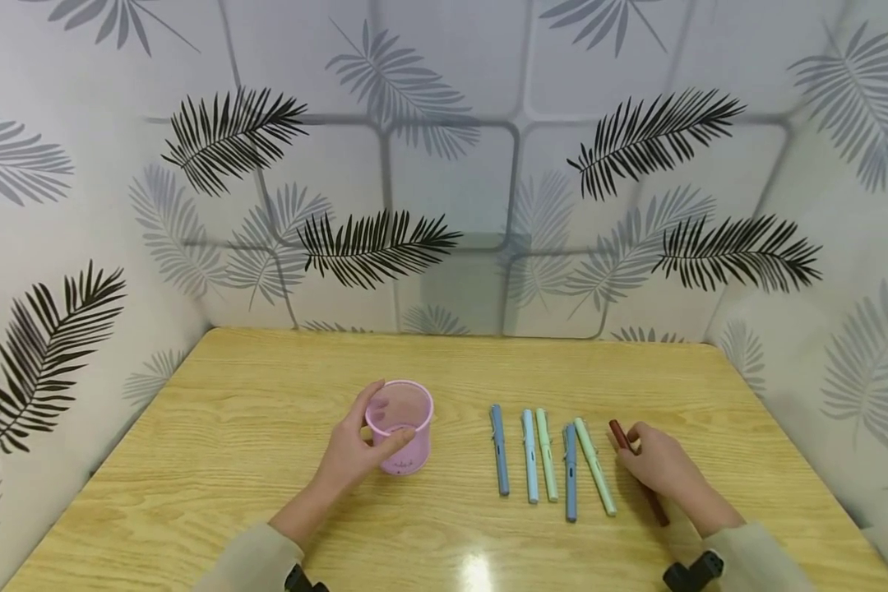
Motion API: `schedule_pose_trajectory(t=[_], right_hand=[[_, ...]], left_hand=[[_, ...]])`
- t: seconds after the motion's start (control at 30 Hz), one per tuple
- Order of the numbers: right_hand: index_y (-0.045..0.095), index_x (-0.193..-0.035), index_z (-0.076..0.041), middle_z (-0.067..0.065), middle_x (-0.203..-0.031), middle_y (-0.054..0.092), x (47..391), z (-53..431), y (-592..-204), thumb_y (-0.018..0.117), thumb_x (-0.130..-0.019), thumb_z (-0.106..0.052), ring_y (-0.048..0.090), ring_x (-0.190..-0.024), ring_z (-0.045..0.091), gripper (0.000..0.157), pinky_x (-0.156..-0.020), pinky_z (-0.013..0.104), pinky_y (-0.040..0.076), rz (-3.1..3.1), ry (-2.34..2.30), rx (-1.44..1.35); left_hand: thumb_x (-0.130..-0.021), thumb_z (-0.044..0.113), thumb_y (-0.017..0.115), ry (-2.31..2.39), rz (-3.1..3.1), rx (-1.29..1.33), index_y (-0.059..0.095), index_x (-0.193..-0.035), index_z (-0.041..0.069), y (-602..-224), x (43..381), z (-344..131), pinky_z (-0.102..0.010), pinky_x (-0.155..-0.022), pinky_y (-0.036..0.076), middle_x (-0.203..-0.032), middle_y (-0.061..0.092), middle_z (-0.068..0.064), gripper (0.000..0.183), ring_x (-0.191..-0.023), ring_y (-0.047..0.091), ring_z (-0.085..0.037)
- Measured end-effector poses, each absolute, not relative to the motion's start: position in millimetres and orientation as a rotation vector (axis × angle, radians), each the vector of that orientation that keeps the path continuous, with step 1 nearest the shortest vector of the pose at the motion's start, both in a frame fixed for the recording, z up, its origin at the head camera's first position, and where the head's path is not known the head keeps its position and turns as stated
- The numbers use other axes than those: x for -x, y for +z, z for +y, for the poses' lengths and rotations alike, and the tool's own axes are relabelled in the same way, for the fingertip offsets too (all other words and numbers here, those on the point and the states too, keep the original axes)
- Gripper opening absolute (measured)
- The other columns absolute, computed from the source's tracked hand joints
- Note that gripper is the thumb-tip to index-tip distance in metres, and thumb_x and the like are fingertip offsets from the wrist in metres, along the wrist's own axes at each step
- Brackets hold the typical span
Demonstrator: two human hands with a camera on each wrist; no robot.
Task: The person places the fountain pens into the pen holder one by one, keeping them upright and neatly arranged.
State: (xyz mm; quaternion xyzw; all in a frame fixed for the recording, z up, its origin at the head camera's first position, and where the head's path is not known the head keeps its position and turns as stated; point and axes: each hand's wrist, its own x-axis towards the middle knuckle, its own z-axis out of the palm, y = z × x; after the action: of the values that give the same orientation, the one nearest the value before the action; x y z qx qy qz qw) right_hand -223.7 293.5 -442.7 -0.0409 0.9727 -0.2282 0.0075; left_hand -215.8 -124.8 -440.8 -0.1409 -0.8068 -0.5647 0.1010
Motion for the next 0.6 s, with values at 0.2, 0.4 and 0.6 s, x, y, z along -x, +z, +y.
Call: schedule_pose_trajectory(t=[0.2, 0.4, 0.6], right_hand=[[0.05, -0.108, 0.011, 0.011, -0.073, 0.057, 224, 292, -441, 0.055, -0.089, -0.012, 0.048, -0.053, 0.017, 0.03, -0.045, 0.031, 0.04, 3.052, -0.828, 0.123], [0.047, -0.115, 0.009, 0.017, -0.083, 0.058, 222, 287, -431, 0.053, -0.092, -0.013, 0.051, -0.058, 0.019, 0.033, -0.047, 0.032, 0.042, 3.078, -0.889, 0.124], [0.045, -0.12, 0.006, 0.022, -0.094, 0.057, 221, 282, -422, 0.053, -0.093, -0.015, 0.054, -0.063, 0.021, 0.034, -0.047, 0.031, 0.044, 3.111, -0.979, 0.168]], left_hand=[[-0.078, 0.018, 0.075, -1.683, -2.38, 0.415, 0.036, -0.14, 0.003, -427, 207, -120, -0.028, -0.067, 0.053, -0.124, 0.05, -0.024, 0.075, -0.105, 0.053, -0.042], [-0.079, 0.019, 0.075, -1.661, -2.415, 0.398, 0.034, -0.141, 0.005, -427, 205, -121, -0.035, -0.071, 0.053, -0.128, 0.048, -0.026, 0.076, -0.109, 0.051, -0.042], [-0.079, 0.02, 0.074, -1.661, -2.415, 0.403, 0.032, -0.142, 0.006, -425, 206, -120, -0.05, -0.08, 0.049, -0.131, 0.045, -0.026, 0.077, -0.115, 0.048, -0.042]])
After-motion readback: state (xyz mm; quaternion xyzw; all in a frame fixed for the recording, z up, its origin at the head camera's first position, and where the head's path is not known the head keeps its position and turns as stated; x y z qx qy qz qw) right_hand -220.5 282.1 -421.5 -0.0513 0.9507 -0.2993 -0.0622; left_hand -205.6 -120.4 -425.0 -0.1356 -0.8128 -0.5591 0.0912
